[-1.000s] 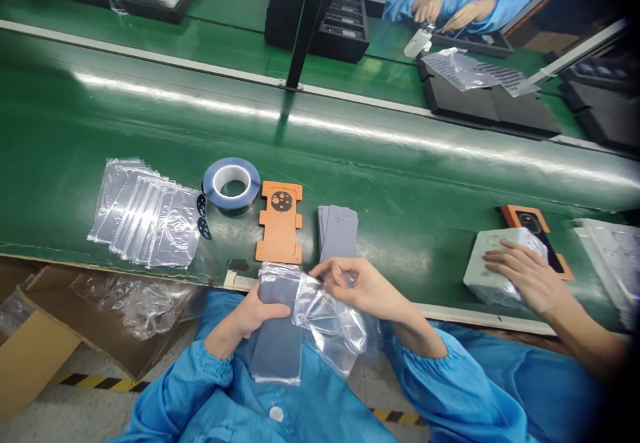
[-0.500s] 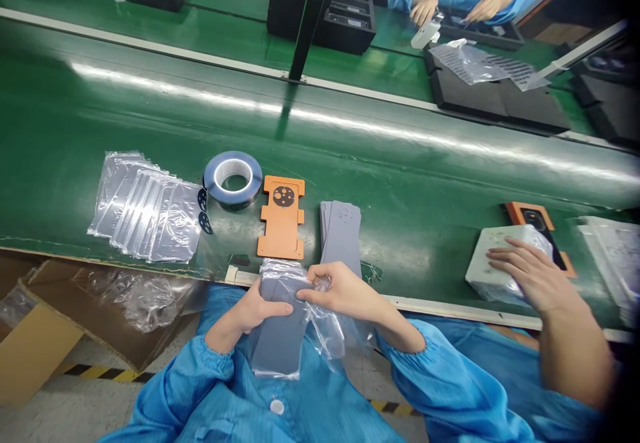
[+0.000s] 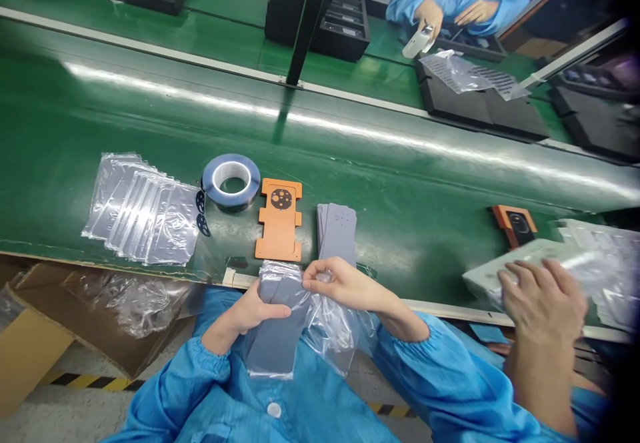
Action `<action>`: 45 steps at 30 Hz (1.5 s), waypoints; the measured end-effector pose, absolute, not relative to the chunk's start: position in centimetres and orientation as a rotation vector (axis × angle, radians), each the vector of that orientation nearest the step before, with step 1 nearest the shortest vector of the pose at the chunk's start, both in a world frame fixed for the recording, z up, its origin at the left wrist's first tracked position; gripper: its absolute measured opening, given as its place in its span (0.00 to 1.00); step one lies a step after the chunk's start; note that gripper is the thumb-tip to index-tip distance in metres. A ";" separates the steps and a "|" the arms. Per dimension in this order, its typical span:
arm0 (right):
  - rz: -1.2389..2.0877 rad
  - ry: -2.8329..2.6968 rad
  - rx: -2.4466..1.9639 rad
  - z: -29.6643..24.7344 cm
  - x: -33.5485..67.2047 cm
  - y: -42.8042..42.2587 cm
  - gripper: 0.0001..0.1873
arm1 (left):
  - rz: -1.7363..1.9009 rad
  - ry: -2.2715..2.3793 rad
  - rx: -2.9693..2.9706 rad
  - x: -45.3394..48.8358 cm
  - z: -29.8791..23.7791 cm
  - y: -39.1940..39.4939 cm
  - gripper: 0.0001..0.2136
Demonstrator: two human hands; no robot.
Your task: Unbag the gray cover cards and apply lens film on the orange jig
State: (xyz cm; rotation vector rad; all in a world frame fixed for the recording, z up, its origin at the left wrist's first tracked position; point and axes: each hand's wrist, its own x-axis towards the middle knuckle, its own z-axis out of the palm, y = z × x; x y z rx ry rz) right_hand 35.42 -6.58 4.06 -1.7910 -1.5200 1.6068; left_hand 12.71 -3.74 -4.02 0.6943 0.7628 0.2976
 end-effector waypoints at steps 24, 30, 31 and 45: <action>1.618 -1.511 -1.804 4.6 35.9 -6.7 0.15 | 0.247 0.640 0.729 13.3 -3.8 -3.5 0.30; 1.536 -1.378 -1.805 6.5 39.8 -5.8 0.19 | 0.225 0.585 0.712 13.4 -3.6 -3.6 0.30; 1.483 -1.362 -1.830 6.9 41.0 -5.4 0.19 | 0.204 0.553 0.684 13.3 -3.6 -3.6 0.28; 0.766 -1.577 -2.253 4.5 48.9 -0.2 0.19 | 0.188 0.611 0.538 12.6 -3.5 -4.1 0.21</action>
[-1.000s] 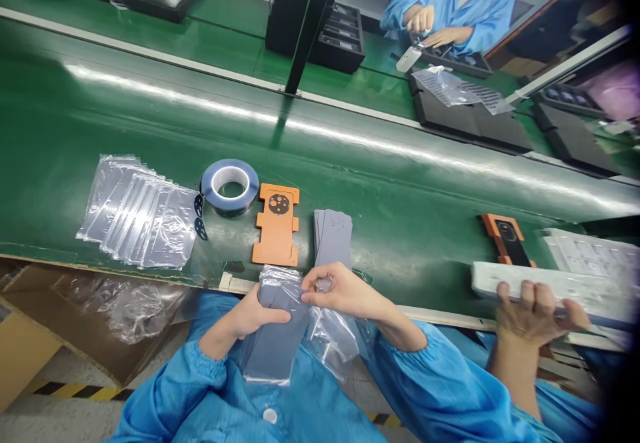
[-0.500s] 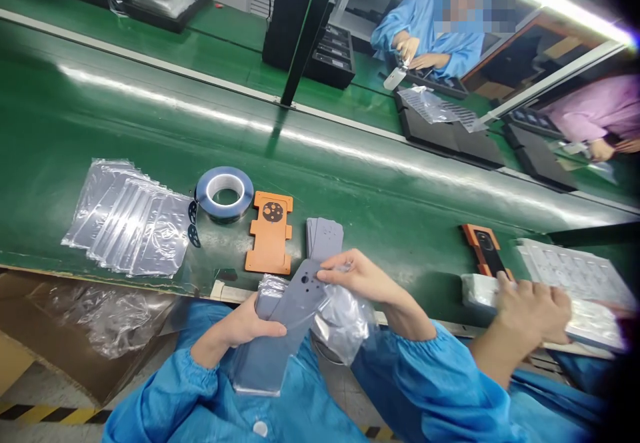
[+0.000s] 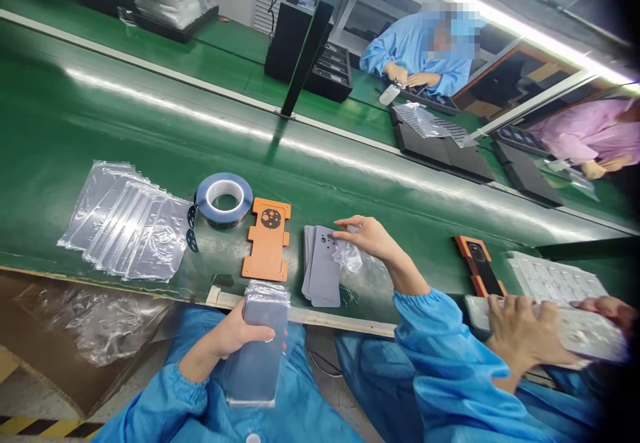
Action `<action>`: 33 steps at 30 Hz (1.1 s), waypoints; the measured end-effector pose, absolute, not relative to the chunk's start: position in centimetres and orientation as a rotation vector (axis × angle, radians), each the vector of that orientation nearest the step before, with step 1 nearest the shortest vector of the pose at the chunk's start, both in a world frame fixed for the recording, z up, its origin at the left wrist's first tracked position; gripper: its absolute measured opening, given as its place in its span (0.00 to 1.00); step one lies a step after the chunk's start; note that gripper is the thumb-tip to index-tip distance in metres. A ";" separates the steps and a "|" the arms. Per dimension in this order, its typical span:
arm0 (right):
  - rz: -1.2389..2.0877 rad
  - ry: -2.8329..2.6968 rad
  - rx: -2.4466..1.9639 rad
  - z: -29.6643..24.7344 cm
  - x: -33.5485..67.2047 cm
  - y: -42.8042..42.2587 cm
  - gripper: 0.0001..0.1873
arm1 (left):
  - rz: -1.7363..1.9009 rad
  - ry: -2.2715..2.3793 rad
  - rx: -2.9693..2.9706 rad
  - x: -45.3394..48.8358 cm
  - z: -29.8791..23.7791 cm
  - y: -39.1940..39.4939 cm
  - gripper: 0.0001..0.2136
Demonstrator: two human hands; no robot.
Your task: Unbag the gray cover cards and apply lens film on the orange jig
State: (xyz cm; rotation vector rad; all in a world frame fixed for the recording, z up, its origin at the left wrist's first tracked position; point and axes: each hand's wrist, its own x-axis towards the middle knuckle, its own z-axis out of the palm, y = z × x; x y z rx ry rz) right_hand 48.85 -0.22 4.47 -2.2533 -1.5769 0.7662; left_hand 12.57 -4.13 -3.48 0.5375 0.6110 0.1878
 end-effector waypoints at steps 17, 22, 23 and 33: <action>1.317 -1.493 -1.842 5.0 35.3 -10.0 0.05 | 0.190 0.565 0.510 13.8 -2.6 -4.4 0.24; 1.230 -1.331 -1.825 5.3 38.8 -10.2 0.10 | 0.210 0.569 0.469 12.9 -2.9 -4.5 0.17; 1.212 -1.328 -1.870 5.5 39.2 -10.1 0.14 | 0.220 0.583 0.475 12.8 -3.0 -4.5 0.18; 1.408 -1.623 -1.898 4.9 34.7 -8.3 0.17 | 0.300 0.833 0.636 12.9 -3.3 -4.6 0.30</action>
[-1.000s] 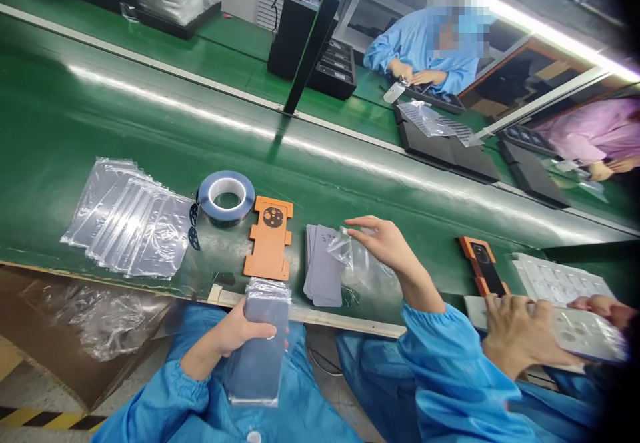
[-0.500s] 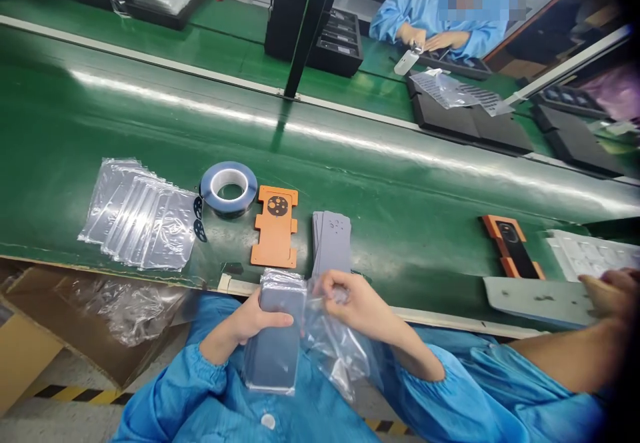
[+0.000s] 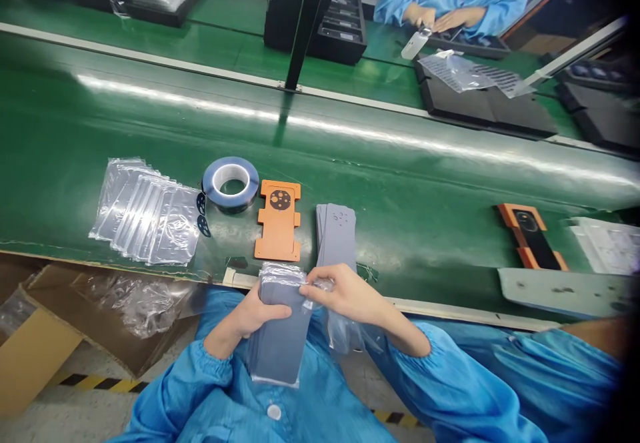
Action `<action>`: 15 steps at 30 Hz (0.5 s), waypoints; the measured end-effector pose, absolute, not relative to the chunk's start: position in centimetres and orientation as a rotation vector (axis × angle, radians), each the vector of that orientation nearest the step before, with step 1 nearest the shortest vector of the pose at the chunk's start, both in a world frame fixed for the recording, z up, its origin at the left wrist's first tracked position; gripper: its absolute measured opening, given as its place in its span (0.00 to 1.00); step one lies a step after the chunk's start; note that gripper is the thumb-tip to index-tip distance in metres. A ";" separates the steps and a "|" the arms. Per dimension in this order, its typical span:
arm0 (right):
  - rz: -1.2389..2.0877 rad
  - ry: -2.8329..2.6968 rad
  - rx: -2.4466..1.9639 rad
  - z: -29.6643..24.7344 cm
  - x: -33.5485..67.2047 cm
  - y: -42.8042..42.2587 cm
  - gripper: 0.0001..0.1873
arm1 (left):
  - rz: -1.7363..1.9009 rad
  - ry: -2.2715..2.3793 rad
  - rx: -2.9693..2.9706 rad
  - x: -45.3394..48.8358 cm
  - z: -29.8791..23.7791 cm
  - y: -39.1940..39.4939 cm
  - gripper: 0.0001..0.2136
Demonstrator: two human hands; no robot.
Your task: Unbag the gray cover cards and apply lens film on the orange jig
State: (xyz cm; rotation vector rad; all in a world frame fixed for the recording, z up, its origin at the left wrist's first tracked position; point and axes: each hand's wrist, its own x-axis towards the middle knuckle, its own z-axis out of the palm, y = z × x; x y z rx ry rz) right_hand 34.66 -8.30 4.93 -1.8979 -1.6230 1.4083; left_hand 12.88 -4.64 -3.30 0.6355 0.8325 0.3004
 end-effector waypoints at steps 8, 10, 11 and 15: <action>1.367 -1.635 -1.971 3.6 33.7 -8.6 0.19 | 0.343 0.787 0.718 13.0 -3.4 -4.5 0.30; 1.340 -1.582 -1.992 3.6 33.9 -8.5 0.19 | 0.343 0.777 0.727 13.1 -3.3 -4.5 0.30; 1.351 -1.546 -1.980 3.7 34.0 -8.5 0.18 | 0.337 0.768 0.735 13.2 -3.2 -4.4 0.29; 1.530 -1.430 -1.872 3.8 34.9 -8.3 0.15 | 0.294 0.751 0.747 13.3 -3.0 -4.2 0.29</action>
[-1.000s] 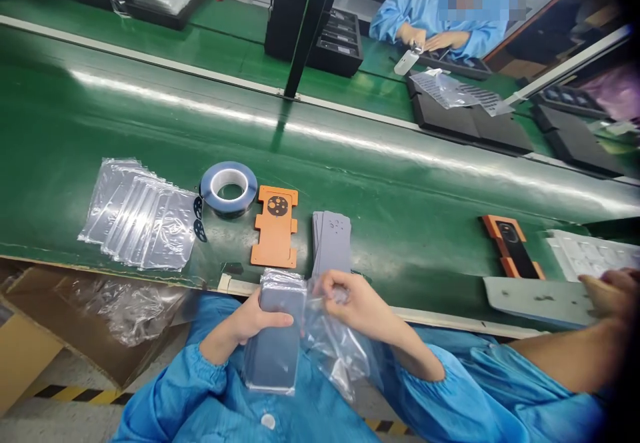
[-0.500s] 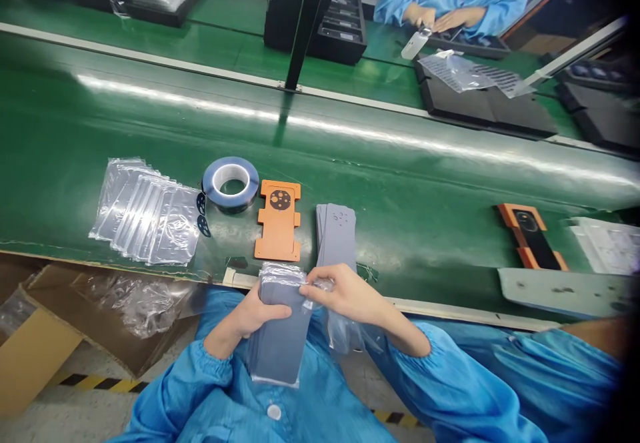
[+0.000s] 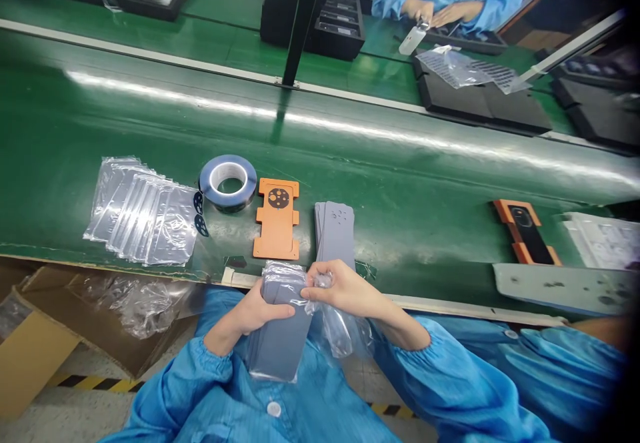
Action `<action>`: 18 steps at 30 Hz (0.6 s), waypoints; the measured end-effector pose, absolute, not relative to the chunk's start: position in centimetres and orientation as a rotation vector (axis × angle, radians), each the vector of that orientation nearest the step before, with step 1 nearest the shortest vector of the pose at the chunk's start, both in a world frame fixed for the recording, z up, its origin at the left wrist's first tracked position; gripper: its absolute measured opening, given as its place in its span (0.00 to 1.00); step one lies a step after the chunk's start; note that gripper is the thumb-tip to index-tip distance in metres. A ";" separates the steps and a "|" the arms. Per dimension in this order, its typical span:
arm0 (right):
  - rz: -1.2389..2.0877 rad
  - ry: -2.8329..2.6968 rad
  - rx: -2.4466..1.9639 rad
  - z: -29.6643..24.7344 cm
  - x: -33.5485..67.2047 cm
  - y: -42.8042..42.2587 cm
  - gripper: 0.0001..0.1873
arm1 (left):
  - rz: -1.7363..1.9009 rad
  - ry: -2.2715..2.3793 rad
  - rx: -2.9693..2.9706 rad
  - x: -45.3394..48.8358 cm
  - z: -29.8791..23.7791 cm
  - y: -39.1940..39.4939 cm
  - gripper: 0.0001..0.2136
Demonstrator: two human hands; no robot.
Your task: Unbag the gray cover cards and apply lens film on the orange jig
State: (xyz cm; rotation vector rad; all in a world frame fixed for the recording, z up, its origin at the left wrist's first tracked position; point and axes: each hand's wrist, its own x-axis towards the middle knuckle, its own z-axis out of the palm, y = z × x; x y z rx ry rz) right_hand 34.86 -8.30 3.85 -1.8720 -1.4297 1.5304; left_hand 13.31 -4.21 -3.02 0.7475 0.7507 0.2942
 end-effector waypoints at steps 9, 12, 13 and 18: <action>1.495 -1.412 -1.829 5.0 35.7 -8.5 0.17 | 0.245 0.714 0.760 13.4 -3.2 -4.1 0.27; 1.513 -1.400 -1.845 4.9 35.5 -8.6 0.16 | 0.250 0.701 0.744 13.4 -3.2 -4.1 0.27; 1.517 -1.407 -1.846 4.8 35.3 -8.7 0.15 | 0.253 0.690 0.741 13.4 -3.1 -4.1 0.27; 1.455 -1.484 -1.934 4.3 34.7 -8.8 0.15 | 0.251 0.710 0.760 13.5 -3.0 -4.1 0.28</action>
